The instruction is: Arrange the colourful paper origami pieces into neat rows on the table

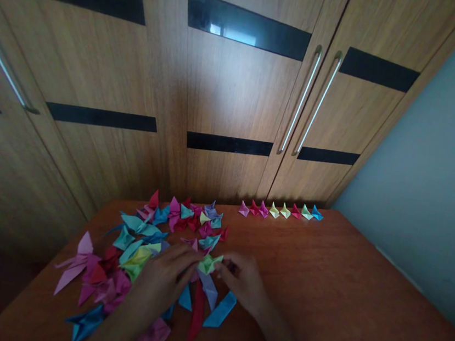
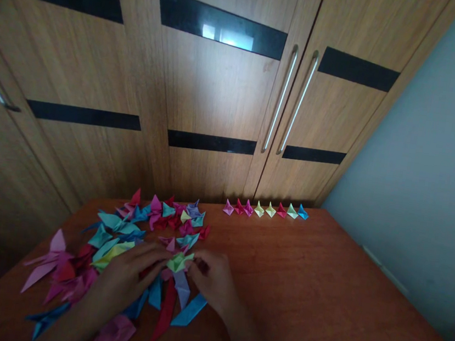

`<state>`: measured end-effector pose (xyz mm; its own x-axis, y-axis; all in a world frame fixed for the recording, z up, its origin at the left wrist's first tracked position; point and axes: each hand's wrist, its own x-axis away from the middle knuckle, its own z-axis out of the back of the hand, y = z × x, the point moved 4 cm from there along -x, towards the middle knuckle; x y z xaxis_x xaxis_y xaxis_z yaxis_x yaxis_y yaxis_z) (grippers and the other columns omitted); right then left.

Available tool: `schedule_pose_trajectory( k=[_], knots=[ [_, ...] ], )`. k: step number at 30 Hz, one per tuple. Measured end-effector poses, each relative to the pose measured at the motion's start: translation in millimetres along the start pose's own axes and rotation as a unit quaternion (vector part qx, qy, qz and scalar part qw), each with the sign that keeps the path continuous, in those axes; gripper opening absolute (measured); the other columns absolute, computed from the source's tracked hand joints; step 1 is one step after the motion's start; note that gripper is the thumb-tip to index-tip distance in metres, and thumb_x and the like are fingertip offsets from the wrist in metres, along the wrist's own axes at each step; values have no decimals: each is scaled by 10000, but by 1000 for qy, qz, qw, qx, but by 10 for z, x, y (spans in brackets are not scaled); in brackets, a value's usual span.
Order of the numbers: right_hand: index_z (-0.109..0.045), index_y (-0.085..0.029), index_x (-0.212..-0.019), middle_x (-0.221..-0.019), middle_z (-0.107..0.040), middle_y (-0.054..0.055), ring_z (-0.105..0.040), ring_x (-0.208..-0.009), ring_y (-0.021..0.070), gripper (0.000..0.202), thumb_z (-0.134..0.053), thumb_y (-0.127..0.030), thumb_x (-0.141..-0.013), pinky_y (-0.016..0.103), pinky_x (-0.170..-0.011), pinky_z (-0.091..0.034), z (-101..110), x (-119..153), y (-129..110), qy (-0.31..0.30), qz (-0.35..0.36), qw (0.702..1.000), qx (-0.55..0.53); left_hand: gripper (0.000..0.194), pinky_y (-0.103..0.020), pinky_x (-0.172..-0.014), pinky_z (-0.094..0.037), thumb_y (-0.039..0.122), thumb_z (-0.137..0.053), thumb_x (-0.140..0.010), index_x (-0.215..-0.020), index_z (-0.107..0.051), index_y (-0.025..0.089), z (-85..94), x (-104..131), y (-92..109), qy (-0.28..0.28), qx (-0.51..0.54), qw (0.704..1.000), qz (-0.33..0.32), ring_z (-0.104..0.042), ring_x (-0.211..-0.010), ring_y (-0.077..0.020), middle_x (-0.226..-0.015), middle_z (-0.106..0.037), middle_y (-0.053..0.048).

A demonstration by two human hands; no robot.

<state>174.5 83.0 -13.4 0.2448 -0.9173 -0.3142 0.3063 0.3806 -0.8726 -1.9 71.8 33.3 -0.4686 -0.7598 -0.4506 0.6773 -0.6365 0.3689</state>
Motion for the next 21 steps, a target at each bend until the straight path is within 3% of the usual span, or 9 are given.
schedule_pose_trajectory(
  k=[6, 10, 13, 17, 19, 21],
  knots=[
    [-668, -208, -743, -591, -581, -25, -495, -524, 96, 174, -571, -331, -819, 190, -486, -360, 145, 7, 13, 33, 13, 996, 78, 251, -296, -789, -542, 244, -494, -876, -1084, -633, 258, 20, 129, -130, 57, -10, 998, 21, -673, -894, -183, -995, -710, -43],
    [-639, -185, -780, -669, -643, 19, -568, -600, 136, 227, -576, -399, -822, 221, -557, -425, 562, -24, 187, 149, -27, 987, 47, 220, -285, -775, -552, 274, -509, -872, -1041, -648, 251, 106, 210, -182, 81, -18, 996, 30, -678, -896, -186, -988, -718, -40],
    [-607, -166, -821, -697, -662, 47, -594, -625, 159, 307, -593, -471, -794, 233, -561, -445, 1157, -59, 496, 271, -69, 960, 5, 204, -261, -772, -556, 294, -520, -871, -1021, -655, 260, 172, 287, -197, 91, -14, 995, 41, -684, -886, -177, -975, -726, -21],
    [-623, -133, -893, -728, -675, 76, -609, -607, 169, 410, -604, -514, -743, 247, -571, -460, 2254, -46, 1007, 457, -112, 875, 118, 214, -262, -802, -557, 337, -521, -875, -1032, -654, 279, 244, 357, -181, 105, -14, 992, 64, -689, -895, -178, -981, -733, -3],
    [-642, -115, -933, -783, -692, 103, -636, -661, 183, 397, -531, -470, -794, 254, -608, -470, 2768, -20, 1277, 483, -171, 832, 213, 220, -261, -795, -563, 360, -511, -877, -1017, -660, 278, 274, 359, -151, 109, -16, 992, 64, -695, -881, -181, -973, -736, -7],
    [-671, -128, -919, -772, -700, 97, -648, -709, 192, 374, -452, -419, -835, 266, -654, -471, 3179, 18, 1527, 457, -260, 778, 344, 228, -256, -785, -568, 370, -499, -882, -1007, -662, 271, 291, 348, -116, 106, -19, 992, 59, -699, -869, -181, -971, -738, -15]
  ],
)
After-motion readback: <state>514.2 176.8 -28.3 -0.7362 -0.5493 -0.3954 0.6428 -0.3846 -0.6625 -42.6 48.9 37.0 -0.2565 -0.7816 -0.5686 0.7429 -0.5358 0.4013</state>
